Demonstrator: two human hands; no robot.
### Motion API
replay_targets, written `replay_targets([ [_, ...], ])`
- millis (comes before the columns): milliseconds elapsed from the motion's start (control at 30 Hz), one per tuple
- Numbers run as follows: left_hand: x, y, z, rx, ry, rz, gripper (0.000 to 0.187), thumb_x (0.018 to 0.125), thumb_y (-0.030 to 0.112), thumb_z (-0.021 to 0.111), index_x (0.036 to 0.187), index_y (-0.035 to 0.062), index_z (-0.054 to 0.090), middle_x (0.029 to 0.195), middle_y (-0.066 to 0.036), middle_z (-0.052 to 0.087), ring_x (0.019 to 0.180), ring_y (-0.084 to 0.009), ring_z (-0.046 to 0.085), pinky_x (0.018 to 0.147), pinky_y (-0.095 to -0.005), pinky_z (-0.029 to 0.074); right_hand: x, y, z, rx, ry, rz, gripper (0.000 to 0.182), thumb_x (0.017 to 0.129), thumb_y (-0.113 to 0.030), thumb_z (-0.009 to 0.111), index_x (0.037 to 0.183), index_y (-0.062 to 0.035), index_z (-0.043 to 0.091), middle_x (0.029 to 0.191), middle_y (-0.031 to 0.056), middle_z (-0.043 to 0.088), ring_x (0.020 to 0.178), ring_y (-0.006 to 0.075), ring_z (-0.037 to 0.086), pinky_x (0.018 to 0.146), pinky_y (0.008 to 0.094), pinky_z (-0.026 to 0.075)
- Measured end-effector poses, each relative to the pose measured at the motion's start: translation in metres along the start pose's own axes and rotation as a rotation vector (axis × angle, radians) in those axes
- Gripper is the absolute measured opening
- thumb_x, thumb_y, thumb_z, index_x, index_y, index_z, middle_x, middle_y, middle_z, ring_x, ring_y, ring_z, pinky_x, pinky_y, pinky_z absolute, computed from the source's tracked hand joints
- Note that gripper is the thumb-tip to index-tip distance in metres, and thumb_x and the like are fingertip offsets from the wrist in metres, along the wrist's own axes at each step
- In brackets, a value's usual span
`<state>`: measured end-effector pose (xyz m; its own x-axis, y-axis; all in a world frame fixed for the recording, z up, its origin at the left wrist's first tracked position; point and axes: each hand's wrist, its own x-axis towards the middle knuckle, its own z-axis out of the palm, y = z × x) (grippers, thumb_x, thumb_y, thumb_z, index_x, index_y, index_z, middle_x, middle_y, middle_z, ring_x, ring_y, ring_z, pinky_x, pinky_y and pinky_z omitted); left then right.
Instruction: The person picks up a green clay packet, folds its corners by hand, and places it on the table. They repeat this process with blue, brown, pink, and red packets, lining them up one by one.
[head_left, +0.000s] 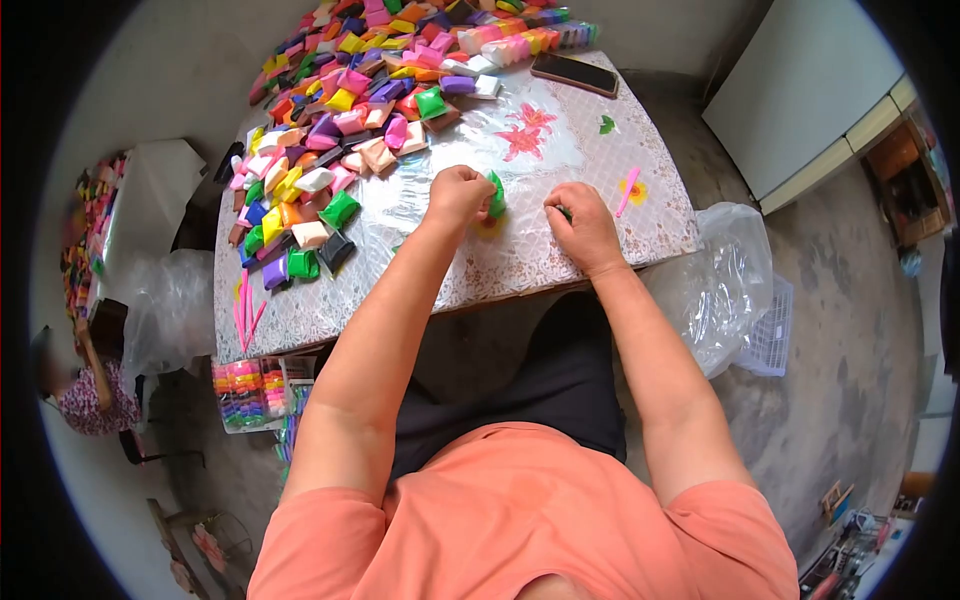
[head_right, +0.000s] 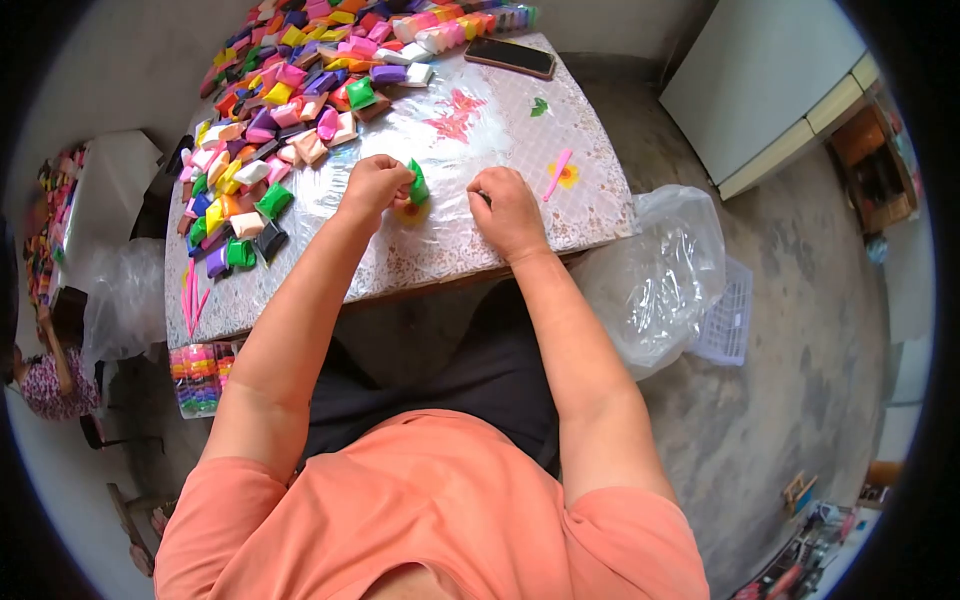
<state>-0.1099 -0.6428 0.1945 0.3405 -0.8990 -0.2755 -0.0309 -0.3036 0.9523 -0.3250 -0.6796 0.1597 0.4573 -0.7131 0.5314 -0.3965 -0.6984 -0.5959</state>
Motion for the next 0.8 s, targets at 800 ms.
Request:
replay_targets([
  [800, -0.118, -0.086, -0.012, 0.353, 0.105, 0.937, 0.017, 0.072, -0.006, 0.058, 0.087, 0.0018, 0.057, 0.098, -0.016, 0.055, 0.092, -0.0366, 0.055, 0.081, -0.0407, 0.047, 0.0, -0.002, 0.007, -0.082, -0.022, -0.082, 0.006, 0.08, -0.006, 0.062, 0.085, -0.0048, 0.062, 0.094, 0.0119, 0.063, 0.095, 0.0309, 0.058, 0.086, 0.039, 0.046],
])
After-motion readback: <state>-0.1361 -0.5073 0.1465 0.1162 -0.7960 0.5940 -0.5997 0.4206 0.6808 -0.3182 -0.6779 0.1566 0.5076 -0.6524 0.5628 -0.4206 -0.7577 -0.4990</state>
